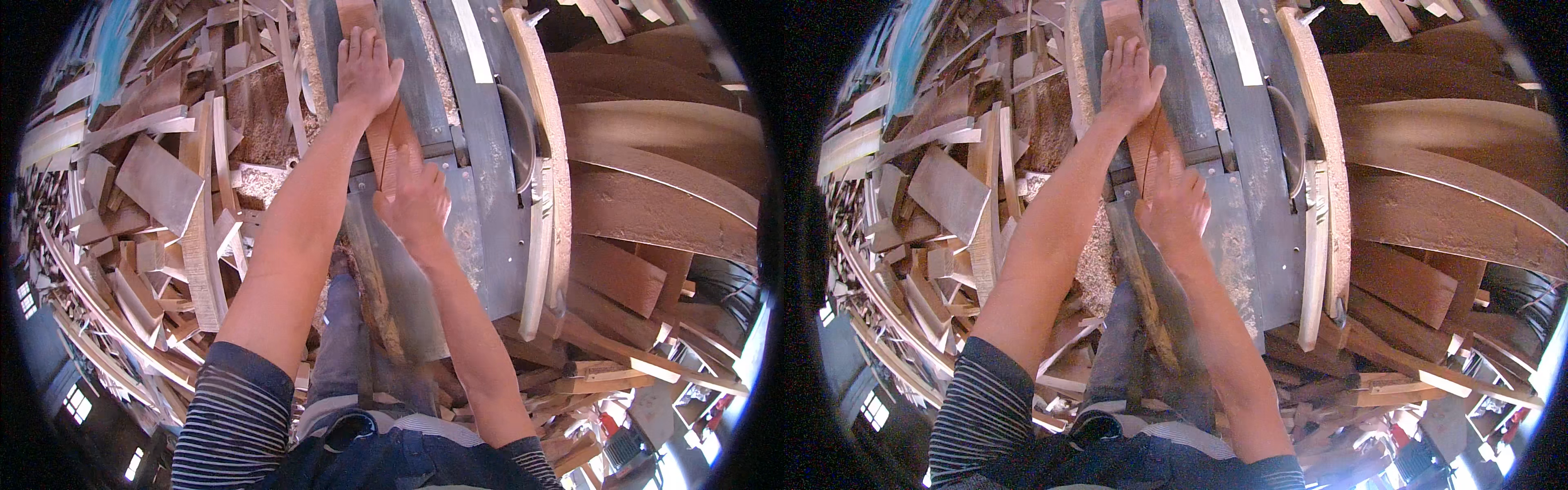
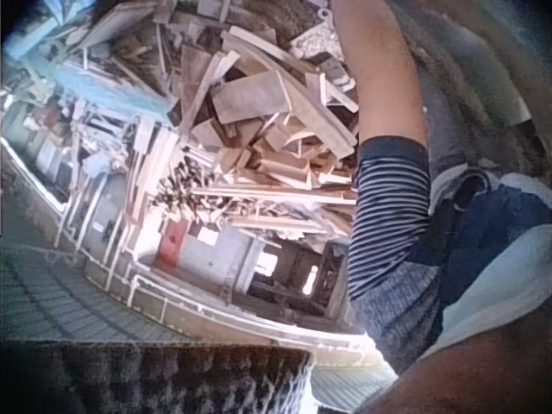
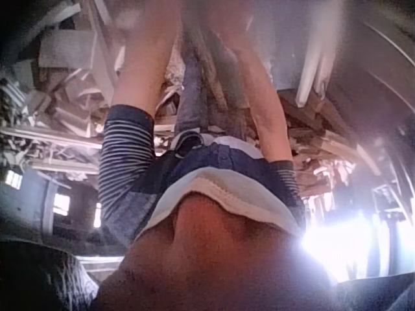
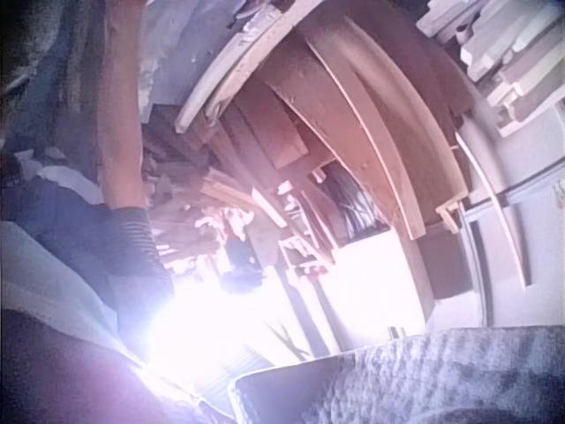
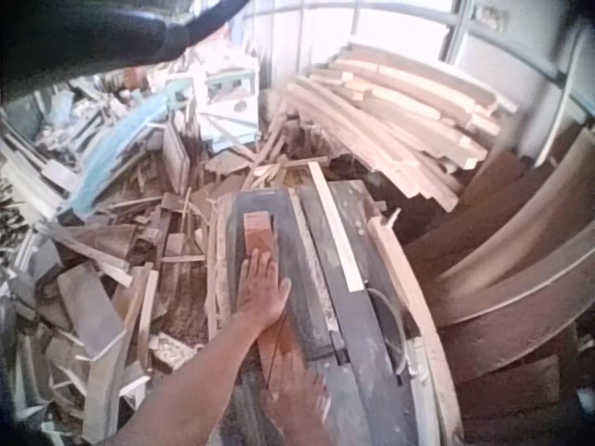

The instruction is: The person shapes wood planks by passing them through a jointer machine multiple times to smooth the edges.

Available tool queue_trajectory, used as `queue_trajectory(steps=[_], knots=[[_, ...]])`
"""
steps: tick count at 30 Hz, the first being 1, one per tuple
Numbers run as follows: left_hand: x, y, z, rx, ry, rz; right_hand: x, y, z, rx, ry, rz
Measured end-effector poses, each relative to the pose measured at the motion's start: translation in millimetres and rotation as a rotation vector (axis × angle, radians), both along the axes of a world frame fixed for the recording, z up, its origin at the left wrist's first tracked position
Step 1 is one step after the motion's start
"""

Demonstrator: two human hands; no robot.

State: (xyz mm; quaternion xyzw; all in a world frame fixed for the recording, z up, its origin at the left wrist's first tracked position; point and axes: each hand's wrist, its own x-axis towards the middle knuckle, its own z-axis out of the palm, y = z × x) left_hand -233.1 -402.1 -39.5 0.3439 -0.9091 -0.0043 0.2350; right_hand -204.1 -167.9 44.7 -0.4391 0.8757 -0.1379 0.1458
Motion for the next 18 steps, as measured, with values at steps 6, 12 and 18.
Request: queue_trajectory(steps=[6, 12, 18], knots=[[-27.0, -48.4, -6.5, -0.051, -0.033, -0.025, -23.7, -39.1, -5.0, -0.032, 0.012, 0.013], [-22.2, -67.3, -6.1, -0.124, -0.122, -0.003, -17.7, -48.8, 4.6, 0.033, -0.013, 0.003], [20.5, 40.7, 16.7, 0.108, -0.149, -0.018, 25.9, 35.8, 3.0, 0.061, -0.078, -0.032]])
